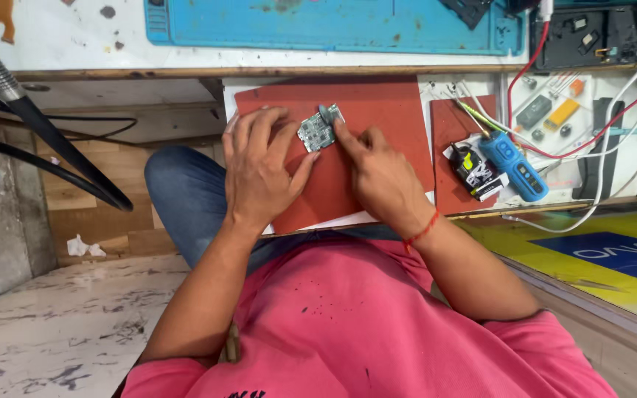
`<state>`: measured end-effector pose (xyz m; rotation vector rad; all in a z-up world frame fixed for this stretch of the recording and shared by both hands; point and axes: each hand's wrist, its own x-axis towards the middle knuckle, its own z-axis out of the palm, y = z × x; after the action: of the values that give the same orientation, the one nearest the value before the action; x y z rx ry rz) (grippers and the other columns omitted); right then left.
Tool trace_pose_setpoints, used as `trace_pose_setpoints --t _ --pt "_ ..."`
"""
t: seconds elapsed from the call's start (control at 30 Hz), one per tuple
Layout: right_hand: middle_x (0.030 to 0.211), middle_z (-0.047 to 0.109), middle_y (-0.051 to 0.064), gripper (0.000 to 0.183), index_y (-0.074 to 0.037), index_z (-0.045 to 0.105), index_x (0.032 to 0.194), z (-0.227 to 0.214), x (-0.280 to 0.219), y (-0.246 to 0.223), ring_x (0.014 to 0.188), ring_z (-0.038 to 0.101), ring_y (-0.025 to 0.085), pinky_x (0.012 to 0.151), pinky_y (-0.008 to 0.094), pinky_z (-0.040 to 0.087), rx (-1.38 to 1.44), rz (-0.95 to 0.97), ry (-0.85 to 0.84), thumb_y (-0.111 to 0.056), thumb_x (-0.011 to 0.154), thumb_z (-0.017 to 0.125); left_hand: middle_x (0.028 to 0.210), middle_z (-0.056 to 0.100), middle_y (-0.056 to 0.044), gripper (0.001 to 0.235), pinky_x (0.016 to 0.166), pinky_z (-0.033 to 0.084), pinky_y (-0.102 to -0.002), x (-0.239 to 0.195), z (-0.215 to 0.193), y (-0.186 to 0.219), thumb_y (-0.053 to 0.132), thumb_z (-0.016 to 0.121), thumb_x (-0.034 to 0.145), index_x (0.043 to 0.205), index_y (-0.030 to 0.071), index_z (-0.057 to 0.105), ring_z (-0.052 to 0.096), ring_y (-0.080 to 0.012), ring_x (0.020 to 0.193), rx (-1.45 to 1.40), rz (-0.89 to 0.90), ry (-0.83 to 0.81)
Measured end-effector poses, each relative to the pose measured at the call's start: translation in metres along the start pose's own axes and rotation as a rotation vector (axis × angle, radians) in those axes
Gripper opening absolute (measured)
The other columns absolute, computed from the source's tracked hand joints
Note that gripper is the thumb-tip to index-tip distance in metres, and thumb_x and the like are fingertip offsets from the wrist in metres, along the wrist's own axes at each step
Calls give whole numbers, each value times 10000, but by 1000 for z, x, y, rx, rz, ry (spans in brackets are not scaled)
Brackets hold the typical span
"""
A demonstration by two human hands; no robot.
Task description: The person uses a hot air gun to heat a small circuit board, then scrapes its surface with a small tool. They continue to scrape and inspect the board while occasionally using the hot air gun again.
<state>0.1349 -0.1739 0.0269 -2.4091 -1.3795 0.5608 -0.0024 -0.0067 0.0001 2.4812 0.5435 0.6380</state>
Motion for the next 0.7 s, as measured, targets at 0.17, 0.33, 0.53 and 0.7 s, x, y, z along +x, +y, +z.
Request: trace_pose_setpoints --t 0.17,0.33,0.53,0.7 --pt "1143 621 213 598 -169 515 1504 -8 15 1 870 664 453 709 540 554 -8 -55 61 -26 923 497 1322 586 -129 484 1139 327 -536 3 0 -6 347 839 859 1199 28 707 503 -340 1286 18 20 39" --pt "1116 625 203 613 -206 538 1488 3 0 10 787 663 443 670 542 544 -78 -127 -12 -16 905 523 1323 590 -113 468 1162 327 -546 -1 0 -1 317 837 850 1202 39 705 510 -321 1297 -2 27 24" --pt "1107 621 188 576 -188 539 1486 5 4 7 712 652 431 628 523 549 -95 -85 70 -44 929 541 1320 592 -114 504 1160 335 -532 -4 -2 0 324 841 838 1220 34 687 519 -326 1293 3 7 36" --pt "1072 633 170 510 -216 563 1475 -4 7 2 730 666 412 632 522 544 -49 -38 78 -104 979 540 1291 606 -110 462 1133 339 -521 0 1 -2 333 847 836 1165 48 692 528 -321 1267 -19 7 22"
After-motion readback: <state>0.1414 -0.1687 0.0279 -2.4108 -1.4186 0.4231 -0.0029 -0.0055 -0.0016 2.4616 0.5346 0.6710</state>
